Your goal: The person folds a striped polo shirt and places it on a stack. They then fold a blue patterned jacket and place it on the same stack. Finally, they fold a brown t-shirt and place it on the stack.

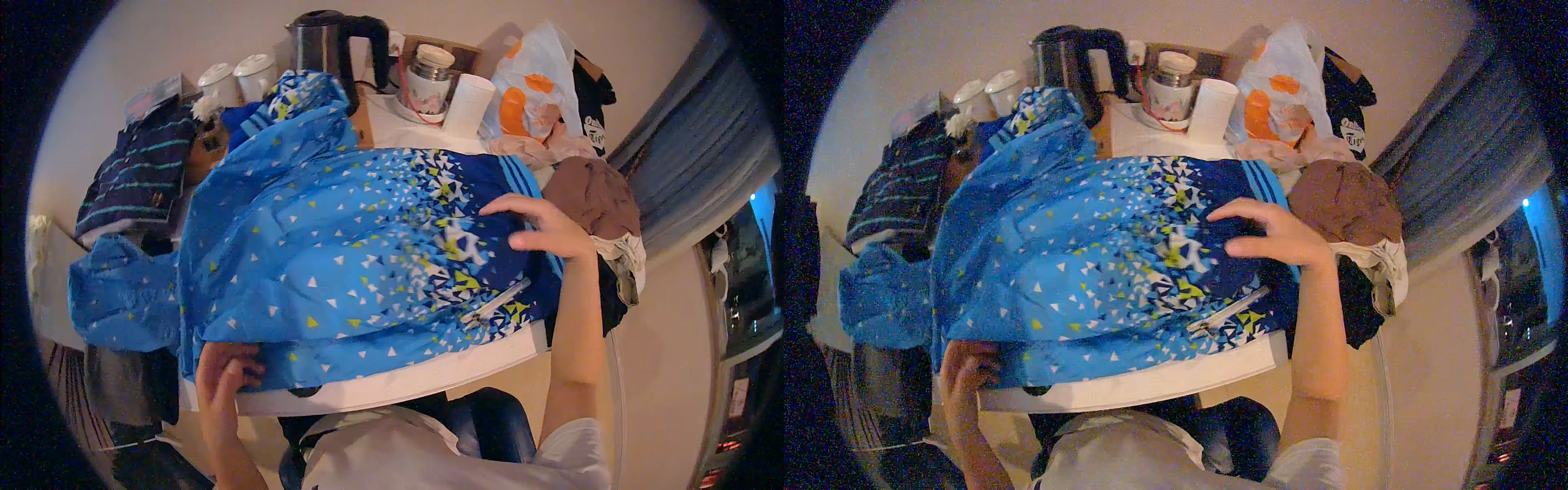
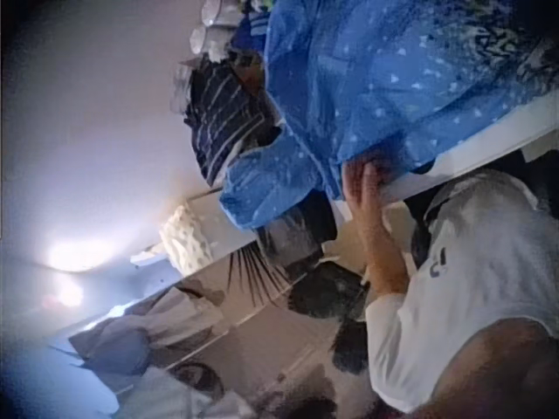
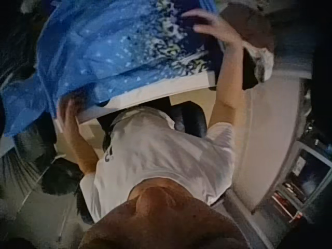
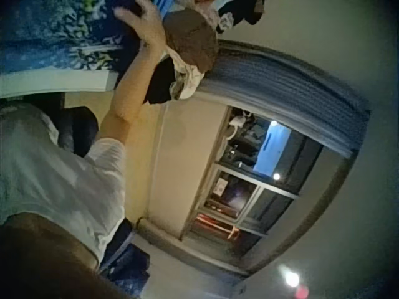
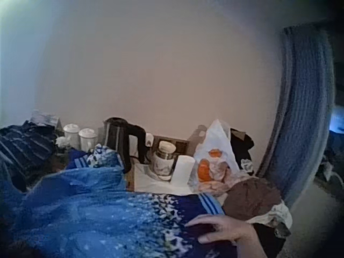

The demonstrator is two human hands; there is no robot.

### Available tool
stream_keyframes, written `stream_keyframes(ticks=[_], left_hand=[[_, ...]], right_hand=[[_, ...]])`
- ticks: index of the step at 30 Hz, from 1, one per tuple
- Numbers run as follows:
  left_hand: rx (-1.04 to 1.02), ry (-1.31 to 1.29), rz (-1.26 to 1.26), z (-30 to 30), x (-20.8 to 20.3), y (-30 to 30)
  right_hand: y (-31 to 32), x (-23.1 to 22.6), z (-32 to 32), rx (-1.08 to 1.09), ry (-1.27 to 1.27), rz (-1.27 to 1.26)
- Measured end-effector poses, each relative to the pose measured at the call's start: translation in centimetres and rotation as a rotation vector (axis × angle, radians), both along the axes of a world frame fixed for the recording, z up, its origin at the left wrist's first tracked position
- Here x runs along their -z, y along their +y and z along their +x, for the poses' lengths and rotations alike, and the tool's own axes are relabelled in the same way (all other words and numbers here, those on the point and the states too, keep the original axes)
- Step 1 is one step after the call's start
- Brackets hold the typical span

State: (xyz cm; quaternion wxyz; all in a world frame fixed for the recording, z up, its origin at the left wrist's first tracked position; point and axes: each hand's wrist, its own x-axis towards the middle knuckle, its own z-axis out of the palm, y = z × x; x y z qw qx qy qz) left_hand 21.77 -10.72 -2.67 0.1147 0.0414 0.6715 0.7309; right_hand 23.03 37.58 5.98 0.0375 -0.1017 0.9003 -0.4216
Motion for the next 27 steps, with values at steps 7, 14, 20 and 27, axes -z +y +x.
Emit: stream_keyframes(ticks=[7, 14, 20, 27], left_hand=[[-0.023, 0.898, -0.814, 0.6, -3.6, 2.1], [-0.077, 0.805, -1.043, -3.8, -2.8, 4.8], [-0.129, 1.026, -0.985, -3.1, -3.5, 1.7], [0.339, 0.625, -0.933, -1.9, -5.0, 1.6]], right_hand=[[4.7, 4.1, 1.2, 0.186, 0.009, 0.082], [3.1, 3.7, 1.2, 0.338, 0.298, 0.09], [2.9, 1.1, 3.3, 0.535, 0.232, -0.366], [6.0, 3.0, 4.5, 0.4, 0.018, 0.373]])
